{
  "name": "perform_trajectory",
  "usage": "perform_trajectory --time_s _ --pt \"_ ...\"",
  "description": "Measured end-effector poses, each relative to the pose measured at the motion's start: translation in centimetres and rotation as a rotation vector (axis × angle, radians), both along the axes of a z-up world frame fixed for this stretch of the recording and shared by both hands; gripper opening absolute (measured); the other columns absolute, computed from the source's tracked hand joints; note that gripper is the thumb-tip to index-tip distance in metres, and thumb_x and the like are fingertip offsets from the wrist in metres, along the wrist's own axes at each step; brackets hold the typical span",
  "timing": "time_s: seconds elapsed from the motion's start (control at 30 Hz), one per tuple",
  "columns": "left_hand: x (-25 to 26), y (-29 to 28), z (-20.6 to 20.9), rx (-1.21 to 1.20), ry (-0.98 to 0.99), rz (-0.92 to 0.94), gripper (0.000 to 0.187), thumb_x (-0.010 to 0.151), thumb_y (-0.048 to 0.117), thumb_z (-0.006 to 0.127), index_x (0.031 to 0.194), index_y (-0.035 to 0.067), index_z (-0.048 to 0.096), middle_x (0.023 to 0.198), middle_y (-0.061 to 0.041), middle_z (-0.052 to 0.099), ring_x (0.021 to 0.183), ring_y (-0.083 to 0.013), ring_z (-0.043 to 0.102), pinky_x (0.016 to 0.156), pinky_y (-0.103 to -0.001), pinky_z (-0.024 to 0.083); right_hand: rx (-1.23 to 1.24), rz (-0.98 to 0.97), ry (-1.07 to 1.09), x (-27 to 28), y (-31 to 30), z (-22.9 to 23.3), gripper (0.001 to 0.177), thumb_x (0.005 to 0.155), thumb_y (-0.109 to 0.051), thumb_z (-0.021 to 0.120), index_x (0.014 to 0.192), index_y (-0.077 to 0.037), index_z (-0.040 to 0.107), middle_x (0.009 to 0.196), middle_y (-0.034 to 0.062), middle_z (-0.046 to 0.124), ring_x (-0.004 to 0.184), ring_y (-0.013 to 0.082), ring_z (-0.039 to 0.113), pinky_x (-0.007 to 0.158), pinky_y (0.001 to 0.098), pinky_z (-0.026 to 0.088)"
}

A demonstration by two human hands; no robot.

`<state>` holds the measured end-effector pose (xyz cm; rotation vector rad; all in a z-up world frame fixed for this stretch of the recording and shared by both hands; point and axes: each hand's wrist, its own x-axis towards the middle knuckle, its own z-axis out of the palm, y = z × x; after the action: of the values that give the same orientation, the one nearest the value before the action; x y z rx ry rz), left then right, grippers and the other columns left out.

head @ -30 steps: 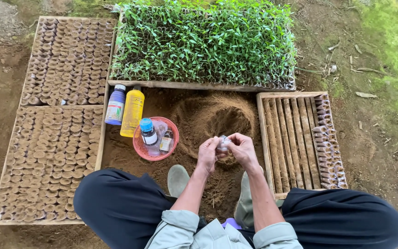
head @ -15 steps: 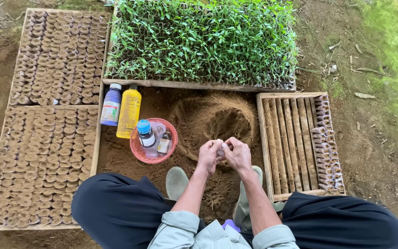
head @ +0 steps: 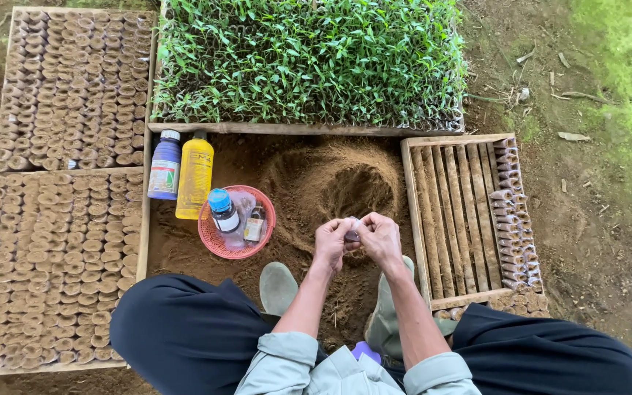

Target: The person sits on the ground and repeatedly picks up small seedlings from a tray, places them into small soil pellets, and arranges the pellets into a wooden tray. The person handles the seedlings and soil pellets by hand.

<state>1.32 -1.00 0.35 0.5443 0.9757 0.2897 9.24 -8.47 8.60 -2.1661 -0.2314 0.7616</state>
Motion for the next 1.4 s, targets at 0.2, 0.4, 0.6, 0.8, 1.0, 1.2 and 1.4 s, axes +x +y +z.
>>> perform_trajectory --time_s 0.2,0.4,0.6,0.8,1.0,1.2,1.4 --pt "0.0 0.1 -0.2 -0.048 0.055 0.019 0.013 0.089 0.018 0.074 0.084 0.007 0.07 0.075 -0.018 0.073 0.059 -0.0252 0.074 0.051 -0.03 0.065 -0.042 0.088 -0.122 -0.2 -0.3 0.3 0.008 0.08 -0.023 0.074 0.079 -0.015 0.076 0.061 0.0043 0.071 0.064 0.021 0.07 0.066 0.0341 0.053" --pt "-0.2 0.7 -0.2 -0.11 0.06 0.073 0.013 0.088 0.017 0.076 0.086 0.005 0.069 0.074 -0.016 0.07 0.056 -0.024 0.073 0.049 -0.028 0.065 -0.031 0.21 -0.282 -0.5 -0.1 -0.2 0.013 0.084 -0.026 0.077 0.087 -0.014 0.077 0.073 0.0106 0.072 0.077 0.0331 0.072 0.071 0.0458 0.055" --pt "-0.6 1.5 -1.7 -0.178 0.035 0.095 0.013 0.091 0.019 0.072 0.088 0.007 0.069 0.084 -0.02 0.075 0.065 -0.0291 0.077 0.054 -0.031 0.066 0.09 0.145 -0.341 -1.0 0.9 1.0 0.016 0.093 -0.031 0.073 0.087 -0.016 0.076 0.073 0.0108 0.074 0.075 0.0312 0.073 0.07 0.0427 0.057" --pt "-1.4 2.5 0.0 -0.18 0.021 0.119 0.012 0.094 0.019 0.068 0.09 0.009 0.064 0.09 -0.024 0.077 0.072 -0.0298 0.078 0.055 -0.03 0.066 -0.078 0.052 -0.368 2.3 -1.5 -4.8 0.021 0.091 -0.036 0.071 0.091 -0.016 0.076 0.088 0.0127 0.074 0.086 0.0331 0.072 0.079 0.0476 0.055" --pt "-1.9 2.8 0.1 -0.138 0.068 0.175 0.013 0.095 0.02 0.067 0.089 0.009 0.063 0.091 -0.025 0.076 0.071 -0.0299 0.078 0.056 -0.028 0.066 -0.351 0.49 -0.543 -0.6 -2.8 -14.2 0.037 0.091 -0.036 0.071 0.119 -0.014 0.059 0.105 0.0148 0.058 0.1 0.0415 0.069 0.082 0.0518 0.062" --pt "-2.2 3.3 -0.7 0.014 0.144 0.193 0.013 0.094 0.018 0.068 0.086 0.007 0.065 0.085 -0.024 0.075 0.067 -0.0283 0.077 0.055 -0.027 0.066 -0.368 0.61 -0.59 -3.2 -3.2 -14.9 0.03 0.096 -0.03 0.064 0.116 -0.01 0.052 0.106 0.0102 0.049 0.106 0.0367 0.062 0.079 0.0492 0.064" --pt "-2.4 3.3 -0.6 0.197 0.212 0.176 0.013 0.095 0.013 0.062 0.093 0.002 0.068 0.082 -0.023 0.073 0.059 -0.0229 0.075 0.051 -0.023 0.065 -0.229 0.176 -0.27 -0.5 -3.7 -20.2 0.009 0.09 -0.027 0.07 0.097 -0.022 0.072 0.102 0.0036 0.072 0.101 0.0285 0.071 0.086 0.0433 0.061"
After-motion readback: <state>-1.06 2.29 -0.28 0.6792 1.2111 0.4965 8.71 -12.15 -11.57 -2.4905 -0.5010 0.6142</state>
